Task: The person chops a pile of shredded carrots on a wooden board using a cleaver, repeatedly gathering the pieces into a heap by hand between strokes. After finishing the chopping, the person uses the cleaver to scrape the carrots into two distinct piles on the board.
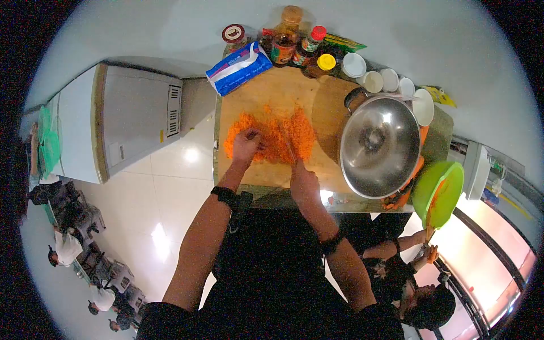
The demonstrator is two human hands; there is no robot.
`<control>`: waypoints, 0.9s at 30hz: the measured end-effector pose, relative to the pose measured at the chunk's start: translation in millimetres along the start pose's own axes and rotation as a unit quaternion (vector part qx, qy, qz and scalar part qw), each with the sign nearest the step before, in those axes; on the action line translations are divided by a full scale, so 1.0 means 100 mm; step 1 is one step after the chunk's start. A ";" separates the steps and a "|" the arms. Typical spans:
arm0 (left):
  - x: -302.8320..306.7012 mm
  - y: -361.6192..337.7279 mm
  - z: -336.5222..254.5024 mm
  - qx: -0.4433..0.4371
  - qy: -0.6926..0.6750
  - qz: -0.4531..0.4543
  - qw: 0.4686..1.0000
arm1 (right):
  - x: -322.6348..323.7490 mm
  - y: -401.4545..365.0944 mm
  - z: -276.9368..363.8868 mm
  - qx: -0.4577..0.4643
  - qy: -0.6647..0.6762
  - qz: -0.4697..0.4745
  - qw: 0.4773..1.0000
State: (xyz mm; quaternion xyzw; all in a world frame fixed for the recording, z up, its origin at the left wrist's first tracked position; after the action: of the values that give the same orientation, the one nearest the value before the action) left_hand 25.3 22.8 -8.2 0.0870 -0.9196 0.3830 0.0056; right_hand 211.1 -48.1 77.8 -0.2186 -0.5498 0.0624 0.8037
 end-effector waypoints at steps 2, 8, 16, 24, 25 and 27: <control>0.00 0.08 0.14 0.005 -0.052 0.000 0.999 | -0.23 0.17 -0.01 0.047 0.033 -0.072 0.996; -0.04 0.10 0.18 -0.013 -0.031 -0.009 0.999 | -0.30 0.26 -0.08 0.002 0.067 -0.067 0.995; -0.04 0.02 0.02 -0.002 -0.021 -0.018 1.000 | -0.12 0.02 0.07 0.000 0.058 -0.022 0.998; -0.05 0.11 0.17 -0.002 -0.067 0.000 0.998 | -0.23 0.43 0.15 0.055 0.033 -0.102 0.993; -0.04 0.10 0.17 0.008 -0.079 -0.004 0.997 | -0.17 0.40 0.19 0.033 0.060 -0.088 0.994; -0.03 0.06 0.15 0.018 -0.094 -0.010 0.995 | -0.08 0.31 0.23 0.013 0.086 -0.072 0.994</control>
State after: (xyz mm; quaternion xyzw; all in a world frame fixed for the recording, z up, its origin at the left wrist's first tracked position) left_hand 28.0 17.4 -23.3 0.1313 -0.9081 0.3898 -0.0786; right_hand 191.6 -16.5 64.3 -0.1730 -0.4917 -0.0074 0.8534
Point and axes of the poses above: each hand's wrist, its own y-axis towards the middle knuckle, its own x-axis out of the back of the hand, z = x × y, the point moved 6 cm from there along y, towards the middle knuckle, and after that the axes turned 8 degrees about -z, right-handed, at the moved point
